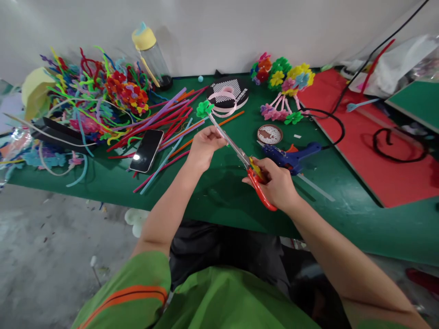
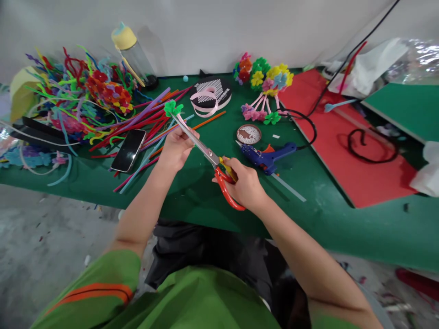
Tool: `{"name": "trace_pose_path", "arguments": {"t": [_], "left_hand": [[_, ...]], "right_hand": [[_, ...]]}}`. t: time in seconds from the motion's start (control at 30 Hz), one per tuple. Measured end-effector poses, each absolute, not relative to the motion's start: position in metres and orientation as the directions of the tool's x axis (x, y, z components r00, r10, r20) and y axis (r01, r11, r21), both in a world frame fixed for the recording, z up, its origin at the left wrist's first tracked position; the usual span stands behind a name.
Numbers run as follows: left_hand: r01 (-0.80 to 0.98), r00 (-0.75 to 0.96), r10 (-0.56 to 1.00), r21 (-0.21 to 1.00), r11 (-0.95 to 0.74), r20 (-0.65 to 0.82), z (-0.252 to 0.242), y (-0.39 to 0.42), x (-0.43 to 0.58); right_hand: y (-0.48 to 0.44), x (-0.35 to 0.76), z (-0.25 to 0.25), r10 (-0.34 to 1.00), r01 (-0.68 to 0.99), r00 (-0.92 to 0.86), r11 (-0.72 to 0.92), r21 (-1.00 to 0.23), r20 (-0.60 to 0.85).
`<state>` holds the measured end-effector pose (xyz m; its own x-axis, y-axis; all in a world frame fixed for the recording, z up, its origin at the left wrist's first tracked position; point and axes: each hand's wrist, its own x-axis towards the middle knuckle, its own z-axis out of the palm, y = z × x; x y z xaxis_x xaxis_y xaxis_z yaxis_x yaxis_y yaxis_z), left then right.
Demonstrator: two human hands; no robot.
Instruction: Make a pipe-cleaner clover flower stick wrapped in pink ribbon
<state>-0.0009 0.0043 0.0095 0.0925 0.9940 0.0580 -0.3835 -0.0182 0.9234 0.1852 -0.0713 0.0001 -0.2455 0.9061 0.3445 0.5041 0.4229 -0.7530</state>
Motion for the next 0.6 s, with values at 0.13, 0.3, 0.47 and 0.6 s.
{"name": "trace_pose_path", "arguments": {"t": [0.13,0.3,0.47,0.6], "left_hand": [[-0.387,0.099,0.995,0.922,0.023,0.017,0.006,0.006,-0.002],[-0.4,0.124,0.992,0.914,0.069,-0.02,0.009,0.005,-0.002],[-0.392,0.196,0.977,0.907,0.153,-0.08,0.015,0.002,-0.003],[-0.401,0.208,0.975,0.904,0.151,-0.071,0.017,0.002,-0.004]], "right_hand": [[-0.07,0.185,-0.005,0.9,0.556,-0.206,0.431,-0.711,0.384],[-0.07,0.186,-0.007,0.885,0.588,-0.193,0.45,-0.672,0.424],[-0.069,0.186,-0.007,0.891,0.612,-0.171,0.431,-0.663,0.421],[-0.07,0.186,-0.008,0.909,0.585,-0.14,0.396,-0.708,0.392]]}}
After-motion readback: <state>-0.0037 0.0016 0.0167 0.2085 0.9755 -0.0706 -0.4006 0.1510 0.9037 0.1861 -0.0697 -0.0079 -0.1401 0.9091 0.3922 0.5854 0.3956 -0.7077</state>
